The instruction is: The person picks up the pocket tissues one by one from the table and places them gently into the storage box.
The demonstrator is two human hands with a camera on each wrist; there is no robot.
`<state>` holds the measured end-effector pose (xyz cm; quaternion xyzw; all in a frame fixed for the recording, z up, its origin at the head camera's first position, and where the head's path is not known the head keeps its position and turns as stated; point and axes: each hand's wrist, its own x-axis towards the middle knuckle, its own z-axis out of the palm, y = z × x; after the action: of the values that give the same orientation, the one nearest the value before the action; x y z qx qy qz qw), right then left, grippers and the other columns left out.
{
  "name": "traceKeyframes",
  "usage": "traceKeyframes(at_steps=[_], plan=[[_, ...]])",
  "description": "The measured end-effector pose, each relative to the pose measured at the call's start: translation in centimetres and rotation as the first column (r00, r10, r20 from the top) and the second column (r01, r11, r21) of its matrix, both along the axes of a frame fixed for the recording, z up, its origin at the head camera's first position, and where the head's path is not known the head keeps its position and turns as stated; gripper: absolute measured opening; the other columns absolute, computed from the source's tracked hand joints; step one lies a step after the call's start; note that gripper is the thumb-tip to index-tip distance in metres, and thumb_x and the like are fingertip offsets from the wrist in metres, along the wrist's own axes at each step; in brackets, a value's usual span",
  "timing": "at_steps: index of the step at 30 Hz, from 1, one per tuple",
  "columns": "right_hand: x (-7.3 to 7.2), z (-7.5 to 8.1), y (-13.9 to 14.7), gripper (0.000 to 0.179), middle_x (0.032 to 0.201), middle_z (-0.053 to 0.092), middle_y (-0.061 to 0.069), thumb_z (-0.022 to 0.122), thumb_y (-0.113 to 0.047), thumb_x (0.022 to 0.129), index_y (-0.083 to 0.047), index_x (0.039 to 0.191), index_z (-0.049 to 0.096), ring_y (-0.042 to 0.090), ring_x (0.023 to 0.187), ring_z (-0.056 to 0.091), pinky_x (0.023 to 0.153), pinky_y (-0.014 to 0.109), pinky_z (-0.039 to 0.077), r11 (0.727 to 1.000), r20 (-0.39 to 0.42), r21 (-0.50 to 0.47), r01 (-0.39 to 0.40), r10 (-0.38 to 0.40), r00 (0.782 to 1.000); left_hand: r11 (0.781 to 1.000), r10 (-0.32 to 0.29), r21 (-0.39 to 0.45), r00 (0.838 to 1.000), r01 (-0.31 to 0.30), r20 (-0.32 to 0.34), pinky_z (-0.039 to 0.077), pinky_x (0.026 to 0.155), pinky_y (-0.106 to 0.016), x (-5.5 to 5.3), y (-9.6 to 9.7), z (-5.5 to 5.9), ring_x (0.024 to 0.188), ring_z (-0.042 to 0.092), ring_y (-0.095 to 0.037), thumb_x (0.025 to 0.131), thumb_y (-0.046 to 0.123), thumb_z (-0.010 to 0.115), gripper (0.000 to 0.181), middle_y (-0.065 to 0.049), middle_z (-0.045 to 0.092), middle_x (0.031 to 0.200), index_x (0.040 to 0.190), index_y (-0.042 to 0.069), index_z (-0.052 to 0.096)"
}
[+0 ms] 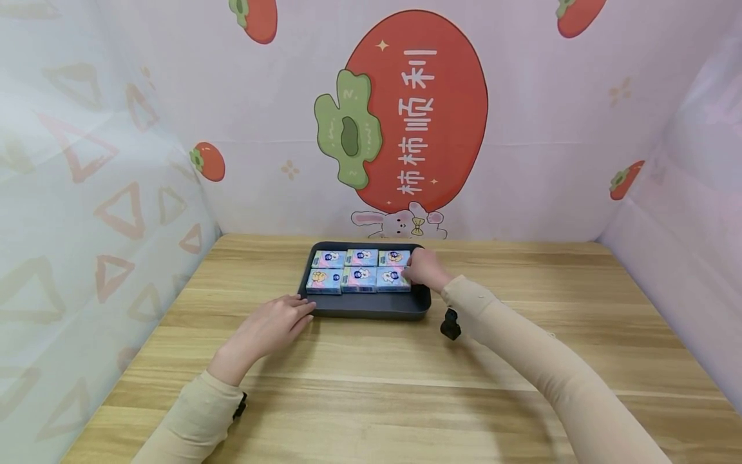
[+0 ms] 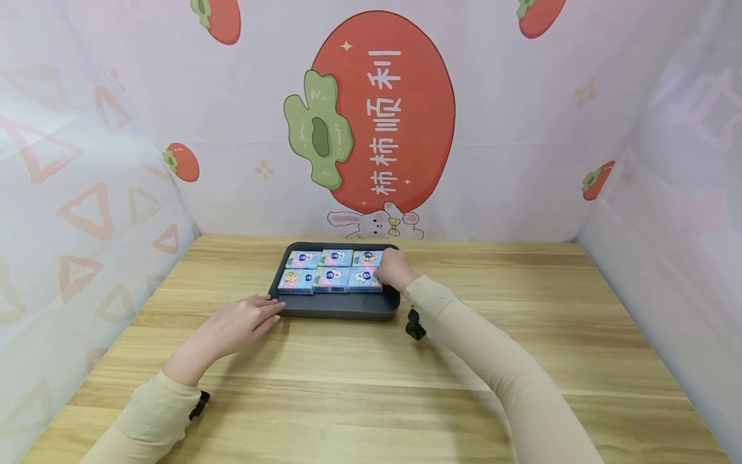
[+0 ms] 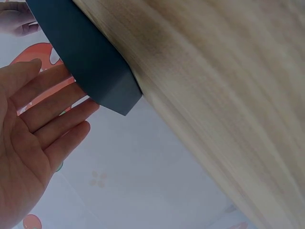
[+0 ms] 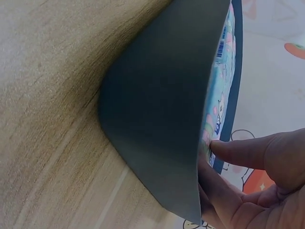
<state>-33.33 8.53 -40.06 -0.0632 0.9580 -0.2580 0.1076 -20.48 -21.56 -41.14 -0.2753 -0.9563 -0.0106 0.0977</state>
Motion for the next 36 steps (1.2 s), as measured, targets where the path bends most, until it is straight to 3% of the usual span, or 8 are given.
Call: traceKeyframes(at_steps=[4, 11, 16, 26, 36], plan=[[0.0, -0.2, -0.1, 0.019, 0.075, 0.065, 0.008, 0.068, -0.018, 0.087, 0.0, 0.092, 0.069, 0.018, 0.066, 0.059, 0.057, 0.024, 0.049, 1.0, -0.021, 0.014, 0.002, -0.002, 1.0, 1.0, -0.003, 0.0, 1.0, 0.003, -0.004, 0.052, 0.092, -0.047, 0.0, -0.1, 0.0, 0.108, 0.063, -0.034, 0.094, 0.022, 0.059, 0.029, -0.016, 0.068, 0.113, 0.115, 0.005, 0.069], [0.2, -0.4, -0.5, 0.026, 0.103, 0.066, 0.014, 0.068, -0.015, 0.087, 0.003, 0.106, 0.066, 0.021, 0.084, 0.058, 0.077, 0.033, 0.056, 1.0, -0.057, 0.009, 0.021, -0.02, 0.998, 1.0, -0.002, -0.003, 1.0, 0.002, 0.0, 0.052, 0.092, -0.047, 0.1, -0.1, 0.0, 0.108, 0.063, -0.034, 0.094, 0.022, 0.059, 0.03, -0.016, 0.068, 0.113, 0.115, 0.005, 0.068], [0.4, -0.4, -0.5, 0.024, 0.1, 0.066, 0.014, 0.067, -0.013, 0.087, 0.003, 0.105, 0.066, 0.021, 0.08, 0.059, 0.071, 0.031, 0.056, 1.0, -0.061, -0.01, 0.016, -0.017, 0.998, 1.0, 0.003, 0.002, 1.0, -0.003, 0.004, 0.052, 0.092, -0.048, 0.2, -0.1, 0.1, 0.109, 0.063, -0.034, 0.094, 0.022, 0.059, 0.029, -0.016, 0.068, 0.113, 0.115, 0.005, 0.069], [0.8, -0.6, 0.1, 0.022, 0.098, 0.064, 0.015, 0.068, -0.012, 0.086, 0.003, 0.102, 0.064, 0.022, 0.082, 0.058, 0.074, 0.032, 0.057, 0.999, -0.113, -0.053, 0.01, -0.016, 0.993, 1.0, 0.006, 0.001, 1.0, -0.006, 0.008, 0.052, 0.092, -0.048, 0.2, -0.1, 0.0, 0.108, 0.063, -0.034, 0.094, 0.022, 0.059, 0.029, -0.016, 0.068, 0.113, 0.115, 0.005, 0.069], [1.6, -0.3, 1.7, 0.018, 0.089, 0.066, 0.012, 0.063, -0.017, 0.091, -0.001, 0.098, 0.067, 0.019, 0.072, 0.062, 0.063, 0.027, 0.057, 0.991, -0.161, -0.136, 0.004, -0.027, 0.987, 1.0, 0.02, 0.014, 1.0, -0.02, 0.023, 0.053, 0.09, -0.047, 0.1, -0.1, 0.0, 0.105, 0.065, -0.032, 0.094, 0.023, 0.06, 0.029, -0.016, 0.069, 0.111, 0.114, 0.005, 0.069]])
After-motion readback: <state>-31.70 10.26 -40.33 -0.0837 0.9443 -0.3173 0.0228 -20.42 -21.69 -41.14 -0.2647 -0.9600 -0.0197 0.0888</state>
